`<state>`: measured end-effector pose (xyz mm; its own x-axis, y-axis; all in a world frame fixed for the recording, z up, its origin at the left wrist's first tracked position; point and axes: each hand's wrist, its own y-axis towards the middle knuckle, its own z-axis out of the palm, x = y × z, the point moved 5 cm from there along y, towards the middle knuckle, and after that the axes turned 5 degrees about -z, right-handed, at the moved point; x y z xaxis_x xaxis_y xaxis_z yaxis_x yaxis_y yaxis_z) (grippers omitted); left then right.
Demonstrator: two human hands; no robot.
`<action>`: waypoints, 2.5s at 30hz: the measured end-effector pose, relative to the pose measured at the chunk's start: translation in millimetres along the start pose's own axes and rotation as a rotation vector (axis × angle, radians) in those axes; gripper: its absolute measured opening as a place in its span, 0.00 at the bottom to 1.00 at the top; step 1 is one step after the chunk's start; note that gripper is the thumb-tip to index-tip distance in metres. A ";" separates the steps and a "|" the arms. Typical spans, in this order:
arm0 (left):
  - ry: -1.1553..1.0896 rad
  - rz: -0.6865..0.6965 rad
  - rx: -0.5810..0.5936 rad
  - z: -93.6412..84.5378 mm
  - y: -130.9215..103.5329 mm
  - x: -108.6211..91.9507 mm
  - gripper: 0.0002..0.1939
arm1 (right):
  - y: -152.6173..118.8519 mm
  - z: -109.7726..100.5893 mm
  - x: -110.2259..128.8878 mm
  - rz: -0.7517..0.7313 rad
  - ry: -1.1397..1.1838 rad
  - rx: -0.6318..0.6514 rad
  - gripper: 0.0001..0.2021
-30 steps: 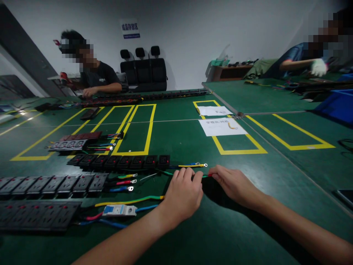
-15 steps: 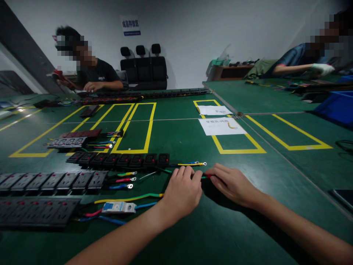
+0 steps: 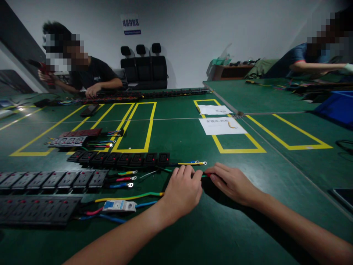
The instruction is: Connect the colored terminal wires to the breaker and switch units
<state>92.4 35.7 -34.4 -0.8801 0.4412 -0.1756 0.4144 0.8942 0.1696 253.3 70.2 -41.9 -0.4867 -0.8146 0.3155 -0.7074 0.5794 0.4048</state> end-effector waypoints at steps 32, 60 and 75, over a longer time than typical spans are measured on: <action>-0.082 -0.009 0.004 2.7 1.7 3.5 0.11 | 1.8 -10.3 5.7 -0.066 0.095 -0.075 0.11; 0.029 0.032 -0.020 2.6 -1.8 -0.1 0.08 | -1.1 -0.3 -2.6 -0.033 0.102 0.001 0.15; 0.030 0.031 -0.035 3.8 -1.3 -0.3 0.07 | -1.5 1.2 -4.0 -0.014 0.107 0.012 0.15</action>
<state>93.0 34.7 -38.2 -0.8734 0.4661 -0.1410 0.4340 0.8764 0.2090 255.8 72.6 -44.8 -0.4198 -0.8147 0.4000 -0.7203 0.5672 0.3994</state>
